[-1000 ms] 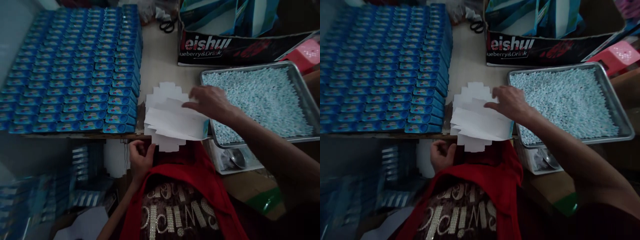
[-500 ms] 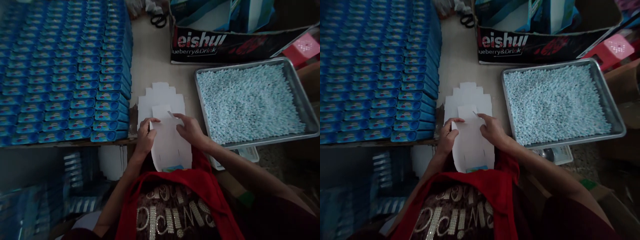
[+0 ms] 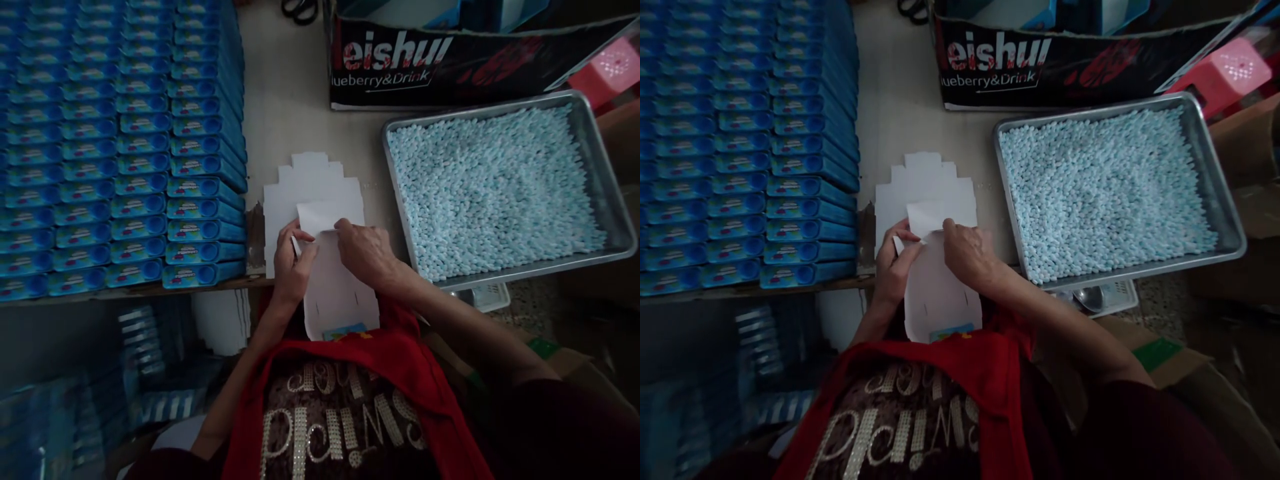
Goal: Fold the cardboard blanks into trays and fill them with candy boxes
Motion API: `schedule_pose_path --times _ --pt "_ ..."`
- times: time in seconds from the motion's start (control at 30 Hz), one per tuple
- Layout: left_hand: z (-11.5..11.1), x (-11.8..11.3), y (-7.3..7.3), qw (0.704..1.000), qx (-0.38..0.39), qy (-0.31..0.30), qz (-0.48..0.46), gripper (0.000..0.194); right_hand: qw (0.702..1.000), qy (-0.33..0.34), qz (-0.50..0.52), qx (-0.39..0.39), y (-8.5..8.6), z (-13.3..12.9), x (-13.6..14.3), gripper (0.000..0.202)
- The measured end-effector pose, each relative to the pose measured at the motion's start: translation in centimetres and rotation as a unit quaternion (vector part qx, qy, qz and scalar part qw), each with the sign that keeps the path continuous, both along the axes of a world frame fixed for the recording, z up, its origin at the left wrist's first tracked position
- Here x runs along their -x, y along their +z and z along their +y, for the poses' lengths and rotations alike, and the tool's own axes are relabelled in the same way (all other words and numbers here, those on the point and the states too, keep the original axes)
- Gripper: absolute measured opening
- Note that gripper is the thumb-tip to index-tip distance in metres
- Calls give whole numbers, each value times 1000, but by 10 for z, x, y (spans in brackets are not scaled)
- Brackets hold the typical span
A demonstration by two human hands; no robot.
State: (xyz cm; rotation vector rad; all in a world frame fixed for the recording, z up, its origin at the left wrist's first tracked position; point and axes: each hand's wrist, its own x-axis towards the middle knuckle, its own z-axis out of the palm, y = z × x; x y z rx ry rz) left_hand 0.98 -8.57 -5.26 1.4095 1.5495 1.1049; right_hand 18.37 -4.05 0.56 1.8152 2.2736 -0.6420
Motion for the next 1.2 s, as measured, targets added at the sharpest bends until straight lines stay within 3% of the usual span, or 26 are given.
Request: schedule_pose_path --times 0.17,0.27,0.33,0.43,0.5,0.53,0.6,0.73,0.83,0.9,1.03,1.2 --pt "10 -4 6 995 -56 59 -56 47 991 30 105 -81 -18 4 -8 38" --pt "15 -2 12 997 -55 47 1 28 974 -18 195 -115 -29 1 -16 41" --pt "18 -2 15 998 -30 45 26 30 967 -46 220 -119 -31 -1 -19 45" --pt "21 -6 15 995 31 89 -15 29 967 -45 227 -102 -28 -2 -20 62" --pt "22 -8 14 991 49 112 -52 15 972 -30 214 -90 -23 1 -21 64" --pt "22 -8 13 991 44 114 -58 17 976 -19 203 -81 -19 4 -23 61" --pt "24 -4 14 996 29 82 -32 28 982 16 180 -45 -11 14 -28 55" --pt "29 12 22 995 56 -39 79 18 980 129 134 76 13 41 -35 48" --pt "33 18 27 985 67 -69 141 13 983 164 81 20 20 60 -25 36" --pt "36 16 27 982 56 -67 168 13 981 180 62 -32 14 71 -10 31" --pt "35 10 21 986 33 -42 157 20 971 225 75 -36 -9 84 20 28" --pt "14 22 17 998 56 -28 -20 45 960 272 55 -36 -28 75 29 16"
